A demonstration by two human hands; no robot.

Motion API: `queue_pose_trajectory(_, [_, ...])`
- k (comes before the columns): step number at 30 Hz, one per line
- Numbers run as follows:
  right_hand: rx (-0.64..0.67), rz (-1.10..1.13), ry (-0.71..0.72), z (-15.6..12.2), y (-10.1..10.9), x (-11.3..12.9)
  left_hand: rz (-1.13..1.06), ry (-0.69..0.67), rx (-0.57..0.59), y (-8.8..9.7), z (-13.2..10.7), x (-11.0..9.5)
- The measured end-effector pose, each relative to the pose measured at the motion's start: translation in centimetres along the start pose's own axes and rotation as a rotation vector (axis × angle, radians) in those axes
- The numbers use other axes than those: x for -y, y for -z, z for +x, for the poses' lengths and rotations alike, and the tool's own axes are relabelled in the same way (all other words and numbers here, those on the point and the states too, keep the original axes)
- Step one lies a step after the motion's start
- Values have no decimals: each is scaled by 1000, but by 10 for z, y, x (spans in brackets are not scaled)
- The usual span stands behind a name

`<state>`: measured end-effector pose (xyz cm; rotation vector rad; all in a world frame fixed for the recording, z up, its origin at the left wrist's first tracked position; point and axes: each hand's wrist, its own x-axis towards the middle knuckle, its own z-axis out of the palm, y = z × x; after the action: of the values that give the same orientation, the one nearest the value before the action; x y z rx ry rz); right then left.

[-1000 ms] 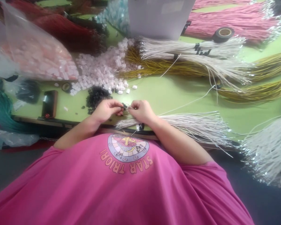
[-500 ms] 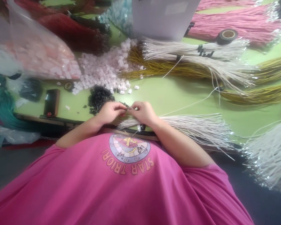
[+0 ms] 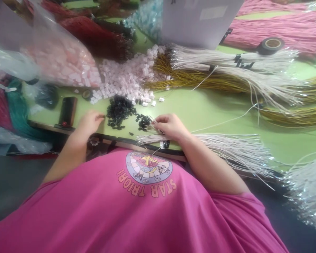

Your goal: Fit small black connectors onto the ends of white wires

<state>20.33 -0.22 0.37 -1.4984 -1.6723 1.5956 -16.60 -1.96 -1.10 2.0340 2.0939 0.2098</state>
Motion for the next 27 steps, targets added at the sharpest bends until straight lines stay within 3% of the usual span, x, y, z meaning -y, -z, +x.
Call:
queue_pose_trajectory(4, [-14, 41, -8, 0, -5, 2, -107, 71, 28, 8, 2, -20])
queue_pose_trajectory(7, [-23, 50, -3, -1, -7, 2, -442, 40, 75, 19, 1, -58])
queue_pose_trajectory(9, [-27, 39, 0, -2, -6, 3, -682, -31, 245, 20, -1, -90])
queue_pose_trajectory(11, [-35, 28, 0, -3, -6, 4, -874, -59, 427, 13, -2, -122])
queue_pose_trajectory(13, [-48, 12, 3, -4, -5, 5, -1034, -52, 509, 1, -1, -148])
queue_pose_trajectory(15, [-56, -12, 14, -4, -4, 5, -1100, -5, 514, -12, 2, -165])
queue_pose_trajectory(19, [-46, -64, 73, -3, -4, 3, -1160, 103, 451, -29, 6, -177])
queue_pose_trajectory(27, [-52, -139, 116, -2, -5, 4, -1196, 111, 449, -33, 6, -175])
